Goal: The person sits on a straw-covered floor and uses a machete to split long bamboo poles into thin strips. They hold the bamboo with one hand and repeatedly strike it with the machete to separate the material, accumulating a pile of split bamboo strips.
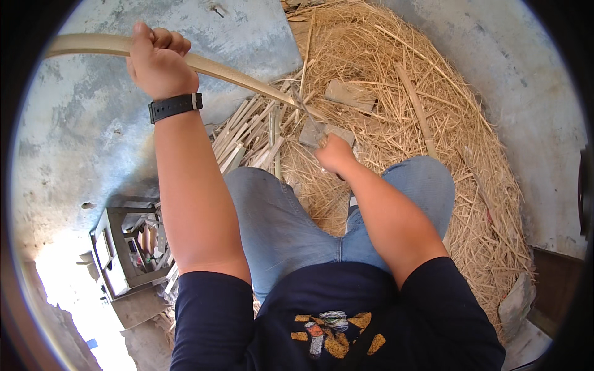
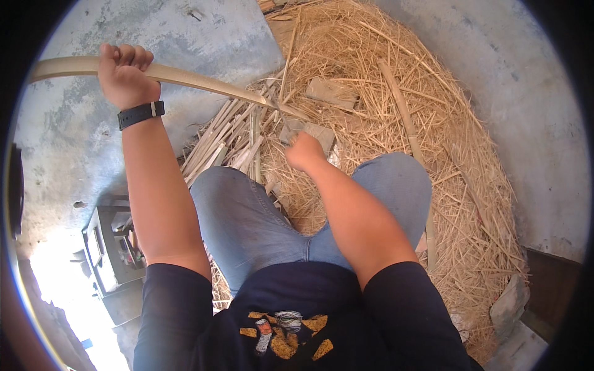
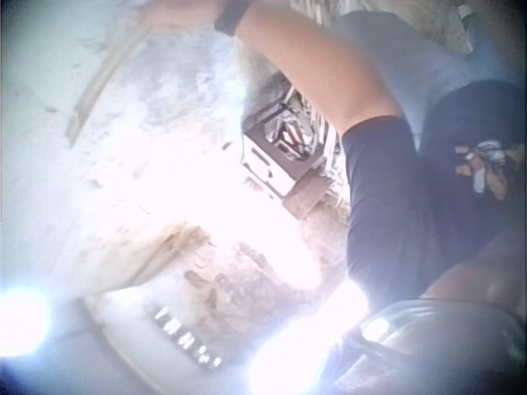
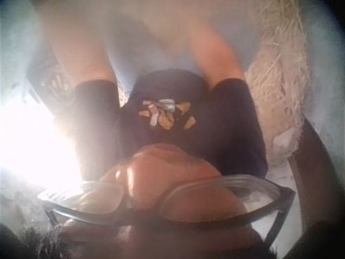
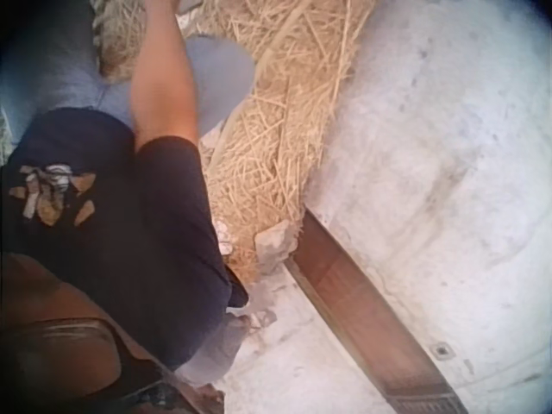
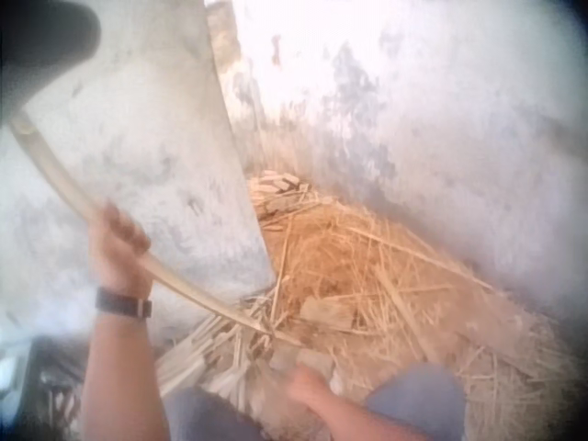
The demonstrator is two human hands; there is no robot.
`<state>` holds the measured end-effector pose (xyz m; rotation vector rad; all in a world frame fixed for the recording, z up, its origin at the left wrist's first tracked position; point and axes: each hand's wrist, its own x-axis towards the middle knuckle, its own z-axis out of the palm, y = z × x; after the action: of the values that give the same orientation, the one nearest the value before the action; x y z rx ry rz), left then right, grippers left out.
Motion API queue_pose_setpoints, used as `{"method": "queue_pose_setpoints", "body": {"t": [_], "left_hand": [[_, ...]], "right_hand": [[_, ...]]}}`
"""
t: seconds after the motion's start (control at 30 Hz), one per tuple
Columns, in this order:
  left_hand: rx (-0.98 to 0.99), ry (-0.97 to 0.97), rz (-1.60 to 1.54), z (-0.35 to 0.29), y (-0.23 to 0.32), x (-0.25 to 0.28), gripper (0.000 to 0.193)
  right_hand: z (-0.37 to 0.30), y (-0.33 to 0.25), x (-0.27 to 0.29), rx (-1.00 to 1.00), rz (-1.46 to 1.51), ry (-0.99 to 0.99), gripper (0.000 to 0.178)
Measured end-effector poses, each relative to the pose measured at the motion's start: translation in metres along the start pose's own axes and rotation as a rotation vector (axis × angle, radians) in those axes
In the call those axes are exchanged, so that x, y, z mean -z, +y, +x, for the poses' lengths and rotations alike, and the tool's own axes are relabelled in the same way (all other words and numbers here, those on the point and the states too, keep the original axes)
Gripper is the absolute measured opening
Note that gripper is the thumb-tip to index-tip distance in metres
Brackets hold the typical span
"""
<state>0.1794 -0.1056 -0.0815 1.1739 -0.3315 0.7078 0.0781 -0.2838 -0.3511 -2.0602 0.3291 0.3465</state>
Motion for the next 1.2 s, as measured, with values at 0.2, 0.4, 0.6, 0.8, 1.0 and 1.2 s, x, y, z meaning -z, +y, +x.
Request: {"method": "queue_pose_setpoints", "body": {"t": [0.2, 0.4, 0.6, 0.8, 1.0, 1.2], "left_hand": [[-0.036, 0.157, 0.071, 0.003, -0.001, 0.001, 0.024], [-0.032, 0.368, 0.095, 0.005, -0.005, 0.001, 0.023], [-0.005, 0.391, 0.123, 0.006, 0.0, 0.034, 0.026], [-0.025, 0.388, 0.183, 0.006, -0.005, 0.017, 0.025], [0.017, 0.424, 0.231, 0.03, -0.013, 0.038, 0.023], [0.009, 0.467, 0.283, 0.024, -0.015, 0.053, 0.025]], "right_hand": [[-0.037, -0.049, 0.001, 0.291, 0.279, 0.125, 0.039], [-0.028, -0.03, -0.023, 0.142, 0.095, 0.039, 0.039], [-0.041, -0.053, -0.006, 0.187, 0.136, -0.075, 0.038], [-0.074, -0.125, 0.009, 0.433, 0.164, -0.063, 0.036], [-0.007, -0.034, -0.034, 0.115, 0.164, 0.009, 0.034], [-0.028, -0.077, -0.025, 0.226, 0.201, -0.112, 0.033]]}}
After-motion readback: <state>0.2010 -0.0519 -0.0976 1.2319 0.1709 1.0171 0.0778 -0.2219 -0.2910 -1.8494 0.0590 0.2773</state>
